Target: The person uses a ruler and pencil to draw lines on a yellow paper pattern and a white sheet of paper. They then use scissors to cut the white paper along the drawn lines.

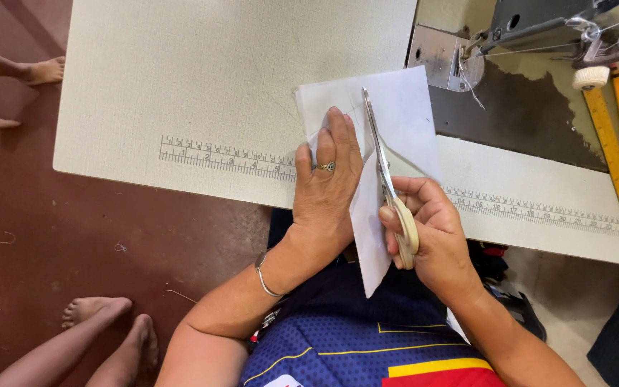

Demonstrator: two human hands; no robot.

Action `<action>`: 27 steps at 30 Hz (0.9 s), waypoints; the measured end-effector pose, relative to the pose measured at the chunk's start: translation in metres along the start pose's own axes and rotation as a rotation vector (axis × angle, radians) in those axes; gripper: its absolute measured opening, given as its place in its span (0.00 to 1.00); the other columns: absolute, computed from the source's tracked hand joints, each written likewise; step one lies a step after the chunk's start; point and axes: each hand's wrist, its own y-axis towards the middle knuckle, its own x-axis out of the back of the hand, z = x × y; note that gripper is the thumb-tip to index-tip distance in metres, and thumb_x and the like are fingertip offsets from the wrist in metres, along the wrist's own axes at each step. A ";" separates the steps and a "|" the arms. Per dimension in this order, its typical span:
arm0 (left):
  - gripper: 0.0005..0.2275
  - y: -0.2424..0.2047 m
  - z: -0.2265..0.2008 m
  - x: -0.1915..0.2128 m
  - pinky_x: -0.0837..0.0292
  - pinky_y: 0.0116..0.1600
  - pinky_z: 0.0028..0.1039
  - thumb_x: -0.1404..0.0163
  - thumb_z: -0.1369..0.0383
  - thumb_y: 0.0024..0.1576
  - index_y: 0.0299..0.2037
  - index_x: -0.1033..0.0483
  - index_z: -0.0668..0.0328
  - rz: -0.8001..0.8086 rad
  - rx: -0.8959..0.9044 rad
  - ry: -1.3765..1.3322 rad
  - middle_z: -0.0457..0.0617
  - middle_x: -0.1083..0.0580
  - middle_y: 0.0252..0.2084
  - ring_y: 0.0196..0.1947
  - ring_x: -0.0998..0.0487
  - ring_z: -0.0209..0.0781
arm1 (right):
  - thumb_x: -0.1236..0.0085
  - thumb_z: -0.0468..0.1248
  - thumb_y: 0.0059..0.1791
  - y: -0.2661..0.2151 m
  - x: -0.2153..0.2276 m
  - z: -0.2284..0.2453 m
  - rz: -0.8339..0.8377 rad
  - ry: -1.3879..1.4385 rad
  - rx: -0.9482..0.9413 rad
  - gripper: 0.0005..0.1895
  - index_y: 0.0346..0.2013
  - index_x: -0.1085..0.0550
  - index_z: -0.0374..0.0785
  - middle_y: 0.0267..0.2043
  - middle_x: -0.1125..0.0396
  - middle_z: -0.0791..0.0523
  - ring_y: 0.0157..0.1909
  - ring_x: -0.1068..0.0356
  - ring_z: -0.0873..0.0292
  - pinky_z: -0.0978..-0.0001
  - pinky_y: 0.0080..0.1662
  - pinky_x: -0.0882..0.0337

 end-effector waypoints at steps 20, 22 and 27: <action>0.29 -0.003 0.001 -0.001 0.48 0.62 0.47 0.51 0.69 0.54 0.66 0.37 0.80 0.032 -0.016 -0.077 0.74 0.40 0.68 0.59 0.39 0.58 | 0.38 0.32 0.46 0.019 0.000 0.005 -0.005 0.009 -0.015 0.23 0.53 0.32 0.25 0.25 0.37 0.48 0.10 0.37 0.57 0.70 0.08 0.36; 0.29 -0.004 0.000 -0.006 0.48 0.62 0.46 0.51 0.68 0.54 0.66 0.37 0.80 0.027 -0.016 -0.071 0.73 0.40 0.68 0.59 0.39 0.58 | 0.37 0.30 0.46 0.020 0.000 0.005 -0.010 -0.021 -0.009 0.23 0.53 0.32 0.25 0.24 0.37 0.49 0.10 0.37 0.57 0.71 0.08 0.36; 0.29 -0.007 -0.001 -0.019 0.45 0.63 0.47 0.51 0.58 0.61 0.66 0.35 0.76 -0.009 -0.006 -0.021 0.71 0.39 0.67 0.60 0.38 0.56 | 0.37 0.29 0.45 0.032 0.002 0.011 0.004 0.024 0.034 0.22 0.52 0.32 0.25 0.21 0.37 0.49 0.08 0.39 0.57 0.72 0.07 0.37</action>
